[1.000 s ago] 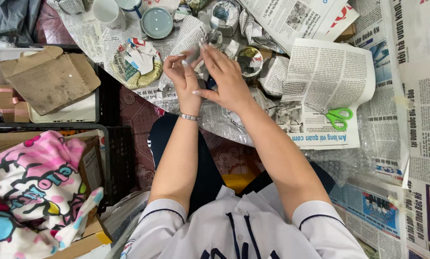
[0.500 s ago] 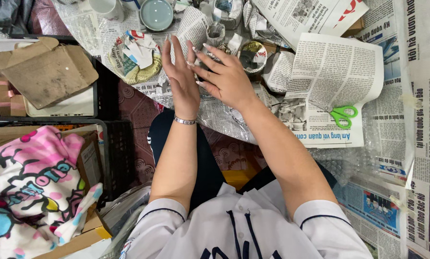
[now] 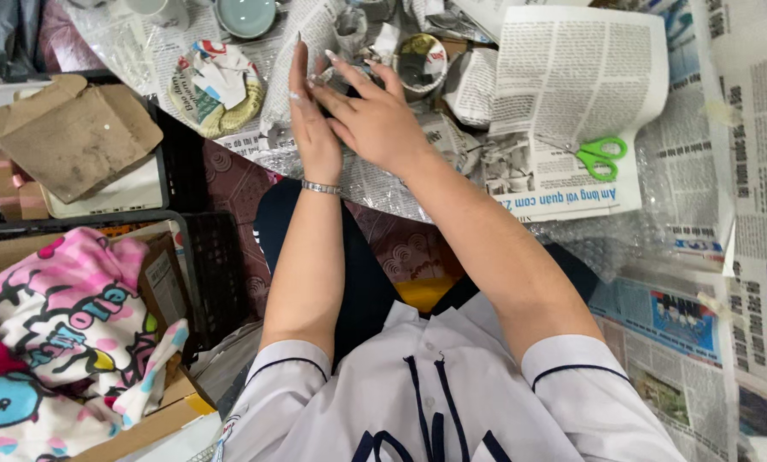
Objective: The person cuts newspaper sheets with scissors, wraps a blue ceramic mug with the cut newspaper, and places the wrapped mug on a pile of other wrapped items. The person repeats this process with another mug.
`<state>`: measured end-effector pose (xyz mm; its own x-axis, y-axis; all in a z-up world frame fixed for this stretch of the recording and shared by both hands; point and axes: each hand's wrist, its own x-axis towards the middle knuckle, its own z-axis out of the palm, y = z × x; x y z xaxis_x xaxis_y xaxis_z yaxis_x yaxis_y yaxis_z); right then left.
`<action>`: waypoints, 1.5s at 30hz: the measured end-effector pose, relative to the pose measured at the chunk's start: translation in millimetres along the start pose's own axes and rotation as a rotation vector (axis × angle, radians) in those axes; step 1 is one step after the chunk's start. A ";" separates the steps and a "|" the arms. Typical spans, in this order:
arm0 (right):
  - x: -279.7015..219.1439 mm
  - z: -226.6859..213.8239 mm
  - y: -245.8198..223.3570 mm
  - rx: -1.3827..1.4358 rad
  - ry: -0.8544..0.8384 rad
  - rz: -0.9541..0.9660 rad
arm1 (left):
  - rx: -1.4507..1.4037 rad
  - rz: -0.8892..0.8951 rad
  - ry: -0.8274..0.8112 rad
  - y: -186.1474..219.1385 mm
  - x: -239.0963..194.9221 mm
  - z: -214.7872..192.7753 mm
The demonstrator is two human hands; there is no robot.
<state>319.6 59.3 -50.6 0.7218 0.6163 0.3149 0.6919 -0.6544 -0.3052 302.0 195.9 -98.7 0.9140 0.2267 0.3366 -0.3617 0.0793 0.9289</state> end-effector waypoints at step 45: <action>-329.1 -163.0 68.5 0.808 1.477 0.763 | 0.550 0.210 -0.407 76.1 -104.7 49.5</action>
<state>126.5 -259.8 -28.7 0.5511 -0.8058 0.2169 0.4226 0.0454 -0.9052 187.9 130.2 -55.6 0.8703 -0.2049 0.4479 -0.4901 -0.4518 0.7455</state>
